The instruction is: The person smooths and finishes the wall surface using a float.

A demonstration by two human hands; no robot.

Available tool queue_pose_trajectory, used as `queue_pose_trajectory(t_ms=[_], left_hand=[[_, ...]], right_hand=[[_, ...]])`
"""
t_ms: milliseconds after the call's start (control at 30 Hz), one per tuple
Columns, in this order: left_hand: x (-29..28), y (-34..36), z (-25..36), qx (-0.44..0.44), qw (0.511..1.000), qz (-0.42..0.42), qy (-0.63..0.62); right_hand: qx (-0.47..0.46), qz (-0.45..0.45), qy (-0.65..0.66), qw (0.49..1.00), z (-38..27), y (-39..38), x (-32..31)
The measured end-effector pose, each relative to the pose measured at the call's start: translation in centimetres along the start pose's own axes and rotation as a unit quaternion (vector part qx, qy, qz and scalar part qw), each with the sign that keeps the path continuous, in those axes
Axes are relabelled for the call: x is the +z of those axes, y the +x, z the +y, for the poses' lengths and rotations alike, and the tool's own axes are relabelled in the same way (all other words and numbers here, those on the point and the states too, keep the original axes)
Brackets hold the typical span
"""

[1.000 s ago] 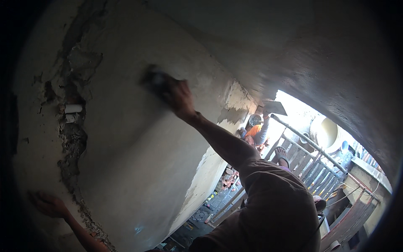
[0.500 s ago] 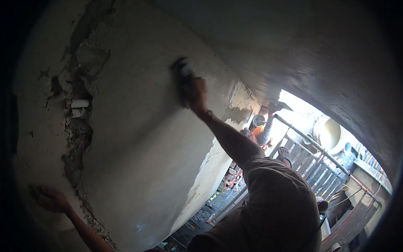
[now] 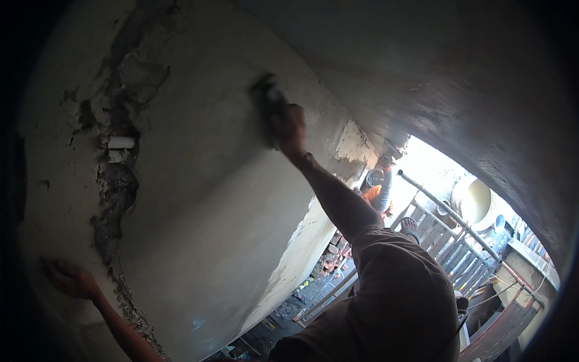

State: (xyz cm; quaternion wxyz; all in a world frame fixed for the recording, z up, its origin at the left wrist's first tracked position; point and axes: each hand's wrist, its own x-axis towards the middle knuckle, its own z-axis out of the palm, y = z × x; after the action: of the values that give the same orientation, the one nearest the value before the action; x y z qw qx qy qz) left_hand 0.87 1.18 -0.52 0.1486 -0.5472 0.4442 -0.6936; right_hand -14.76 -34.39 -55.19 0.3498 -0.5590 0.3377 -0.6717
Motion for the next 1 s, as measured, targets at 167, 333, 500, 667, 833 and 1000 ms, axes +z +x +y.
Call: queue_pose_trajectory(t_ms=[167, 333, 500, 667, 833, 1000], left_hand=[[-1.1, 0.8, -0.5, 0.014, 1.000, 0.009, -0.009], [-0.4, 0.5, -0.6, 0.016, 1.000, 0.017, 0.007], [-0.6, 0.4, 0.1, 0.007, 1.000, 0.011, -0.005], [-0.7, 0.3, 0.3, -0.010, 1.000, 0.001, 0.003], [-0.9, 0.9, 0.3, 0.001, 1.000, 0.014, -0.003], [-0.8, 0.8, 0.8, -0.010, 1.000, 0.008, -0.014]], right_hand=[[-0.246, 0.025, 0.000, 0.969, -14.3, 15.5, 3.6], [-0.215, 0.078, -0.007, 0.973, -8.9, 17.6, 2.7], [-0.105, 0.038, -0.036, 0.993, -4.1, 8.6, 0.2], [-0.260, 0.003, 0.015, 0.965, -11.8, 12.0, 3.1], [-0.241, 0.056, -0.011, 0.969, -10.9, 19.5, 2.3], [-0.108, 0.021, -0.034, 0.993, -3.9, 10.0, 0.0]])
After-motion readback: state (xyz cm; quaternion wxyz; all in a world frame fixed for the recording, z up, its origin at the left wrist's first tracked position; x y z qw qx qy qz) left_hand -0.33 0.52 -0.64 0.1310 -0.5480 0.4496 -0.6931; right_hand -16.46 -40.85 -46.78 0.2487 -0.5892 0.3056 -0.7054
